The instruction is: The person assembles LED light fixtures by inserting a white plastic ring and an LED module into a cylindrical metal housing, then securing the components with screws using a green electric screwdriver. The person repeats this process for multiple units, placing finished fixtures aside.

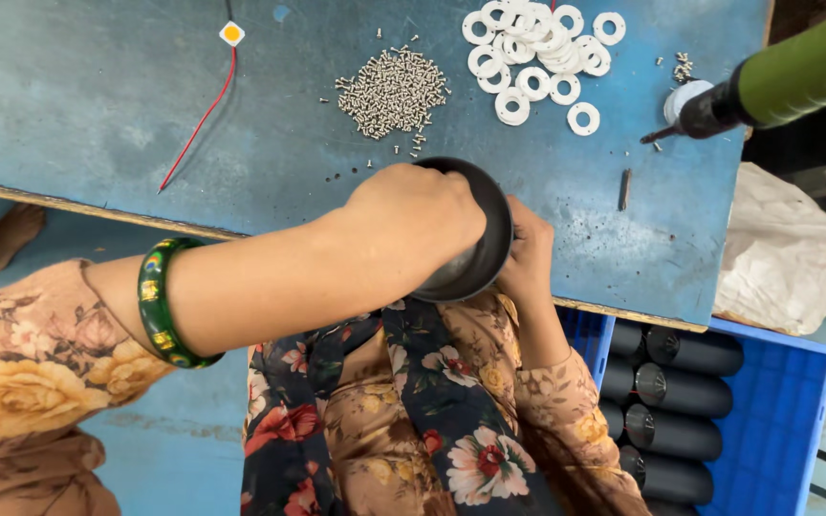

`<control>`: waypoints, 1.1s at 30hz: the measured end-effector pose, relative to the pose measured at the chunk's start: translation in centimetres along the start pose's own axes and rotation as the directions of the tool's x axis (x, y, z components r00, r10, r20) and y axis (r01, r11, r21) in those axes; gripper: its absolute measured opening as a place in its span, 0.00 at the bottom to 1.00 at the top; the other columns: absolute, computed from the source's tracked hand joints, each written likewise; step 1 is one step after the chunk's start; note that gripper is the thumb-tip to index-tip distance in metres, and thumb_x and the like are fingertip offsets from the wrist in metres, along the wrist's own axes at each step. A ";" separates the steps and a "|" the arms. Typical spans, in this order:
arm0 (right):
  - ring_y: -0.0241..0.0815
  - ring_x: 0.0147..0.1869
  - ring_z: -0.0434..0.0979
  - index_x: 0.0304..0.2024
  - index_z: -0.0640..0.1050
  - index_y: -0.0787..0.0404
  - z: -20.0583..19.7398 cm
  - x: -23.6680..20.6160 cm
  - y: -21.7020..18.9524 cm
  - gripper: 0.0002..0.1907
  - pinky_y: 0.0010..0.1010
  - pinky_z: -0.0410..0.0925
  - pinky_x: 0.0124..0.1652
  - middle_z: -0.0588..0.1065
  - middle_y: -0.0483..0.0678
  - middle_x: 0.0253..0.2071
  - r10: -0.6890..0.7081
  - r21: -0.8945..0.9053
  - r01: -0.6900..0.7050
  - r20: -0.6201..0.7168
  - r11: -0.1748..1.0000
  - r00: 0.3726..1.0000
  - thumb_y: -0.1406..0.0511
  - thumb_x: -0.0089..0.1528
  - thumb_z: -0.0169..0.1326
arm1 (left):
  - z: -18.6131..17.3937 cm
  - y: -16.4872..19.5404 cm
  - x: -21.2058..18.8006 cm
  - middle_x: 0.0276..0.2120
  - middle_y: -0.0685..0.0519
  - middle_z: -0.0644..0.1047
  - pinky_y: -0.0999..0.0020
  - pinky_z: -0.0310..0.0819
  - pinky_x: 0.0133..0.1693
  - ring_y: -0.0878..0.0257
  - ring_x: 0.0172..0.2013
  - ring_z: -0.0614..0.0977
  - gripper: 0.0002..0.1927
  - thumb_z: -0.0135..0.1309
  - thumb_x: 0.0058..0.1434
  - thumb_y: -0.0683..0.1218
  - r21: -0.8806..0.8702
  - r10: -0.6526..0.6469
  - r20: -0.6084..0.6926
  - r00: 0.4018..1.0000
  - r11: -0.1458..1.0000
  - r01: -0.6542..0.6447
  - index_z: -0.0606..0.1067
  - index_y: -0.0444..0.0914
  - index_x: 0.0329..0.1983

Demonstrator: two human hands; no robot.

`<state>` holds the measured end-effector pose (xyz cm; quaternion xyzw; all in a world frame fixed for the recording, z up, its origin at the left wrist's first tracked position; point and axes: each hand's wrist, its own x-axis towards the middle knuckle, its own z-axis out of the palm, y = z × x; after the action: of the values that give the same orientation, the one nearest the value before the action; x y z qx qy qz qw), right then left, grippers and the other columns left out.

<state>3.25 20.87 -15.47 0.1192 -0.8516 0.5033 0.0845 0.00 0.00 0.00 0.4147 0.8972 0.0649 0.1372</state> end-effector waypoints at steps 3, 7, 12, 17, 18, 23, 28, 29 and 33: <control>0.40 0.40 0.80 0.44 0.78 0.66 0.0 -0.1 0.4 0.12 0.29 0.71 0.44 0.80 0.52 0.38 0.003 0.035 -0.003 -0.004 0.999 1.000 0.68 0.59 0.60 | 0.3 0.0 0.6 0.37 0.41 0.81 0.59 0.81 0.37 0.49 0.39 0.85 0.10 0.63 0.45 0.38 0.001 0.009 0.039 0.999 1.000 -0.009 0.81 0.35 0.32; 0.40 0.42 0.81 0.46 0.79 0.66 -0.2 -0.2 0.8 0.13 0.28 0.72 0.45 0.81 0.51 0.40 0.020 0.062 -0.020 0.006 0.998 1.000 0.68 0.59 0.60 | 0.9 0.1 1.0 0.36 0.42 0.81 0.59 0.80 0.37 0.49 0.38 0.85 0.08 0.62 0.45 0.39 -0.010 0.009 0.002 1.000 1.000 -0.009 0.80 0.35 0.31; 0.39 0.41 0.81 0.45 0.79 0.66 0.3 0.3 1.0 0.14 0.28 0.71 0.44 0.80 0.50 0.39 0.029 0.063 -0.030 0.016 0.998 0.999 0.68 0.58 0.61 | 1.6 -0.9 1.4 0.34 0.43 0.82 0.57 0.80 0.37 0.49 0.37 0.85 0.06 0.60 0.48 0.40 -0.039 0.032 -0.046 0.998 0.999 -0.033 0.81 0.36 0.30; 0.38 0.40 0.80 0.44 0.78 0.66 0.4 0.3 1.0 0.14 0.28 0.71 0.43 0.80 0.50 0.37 0.040 0.053 -0.040 0.013 0.998 0.999 0.68 0.56 0.61 | 2.0 -1.0 1.9 0.35 0.43 0.82 0.56 0.80 0.36 0.49 0.37 0.85 0.05 0.60 0.49 0.41 -0.039 0.029 -0.020 0.999 0.999 -0.030 0.81 0.36 0.30; 0.39 0.40 0.80 0.45 0.78 0.66 0.4 0.2 0.9 0.14 0.28 0.71 0.43 0.80 0.50 0.37 0.032 0.054 -0.032 0.016 0.998 0.999 0.68 0.56 0.61 | 2.1 -1.0 1.9 0.35 0.43 0.82 0.56 0.80 0.36 0.49 0.37 0.85 0.06 0.59 0.49 0.41 -0.040 0.033 -0.024 0.999 0.999 -0.034 0.81 0.36 0.30; 0.42 0.40 0.81 0.45 0.79 0.66 0.3 0.3 1.0 0.15 0.29 0.71 0.43 0.80 0.51 0.39 0.000 0.041 0.000 0.020 0.999 1.000 0.67 0.56 0.61 | 2.3 -0.8 1.8 0.35 0.44 0.82 0.57 0.80 0.36 0.50 0.37 0.85 0.06 0.59 0.49 0.41 -0.021 0.039 -0.025 0.999 0.999 -0.039 0.81 0.36 0.31; 0.44 0.42 0.82 0.45 0.79 0.66 0.5 0.3 0.9 0.14 0.30 0.72 0.44 0.80 0.52 0.41 -0.011 0.044 0.011 0.008 0.999 1.000 0.67 0.58 0.61 | 2.0 -0.3 2.1 0.35 0.44 0.82 0.57 0.81 0.35 0.50 0.37 0.85 0.06 0.59 0.50 0.41 0.017 0.001 0.021 1.000 1.000 -0.001 0.81 0.37 0.31; 0.44 0.41 0.82 0.45 0.79 0.66 0.4 0.3 0.9 0.14 0.30 0.72 0.44 0.81 0.52 0.41 0.001 0.034 -0.002 0.009 0.999 1.000 0.67 0.58 0.61 | 1.9 -0.1 2.1 0.35 0.45 0.82 0.57 0.81 0.36 0.50 0.37 0.85 0.06 0.60 0.50 0.41 0.026 -0.004 0.037 0.999 1.000 0.003 0.81 0.37 0.31; 0.44 0.41 0.82 0.46 0.79 0.66 0.1 0.1 1.3 0.13 0.30 0.72 0.44 0.80 0.53 0.41 -0.020 0.031 0.020 0.000 0.999 1.000 0.67 0.60 0.61 | 1.5 0.2 1.9 0.34 0.45 0.82 0.58 0.81 0.35 0.50 0.37 0.86 0.06 0.61 0.49 0.41 0.074 -0.021 0.032 0.999 0.997 0.018 0.81 0.38 0.31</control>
<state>2.76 21.40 -16.61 0.1290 -0.8426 0.5155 0.0874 -0.54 1.55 -1.79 0.4118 0.9006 0.0234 0.1372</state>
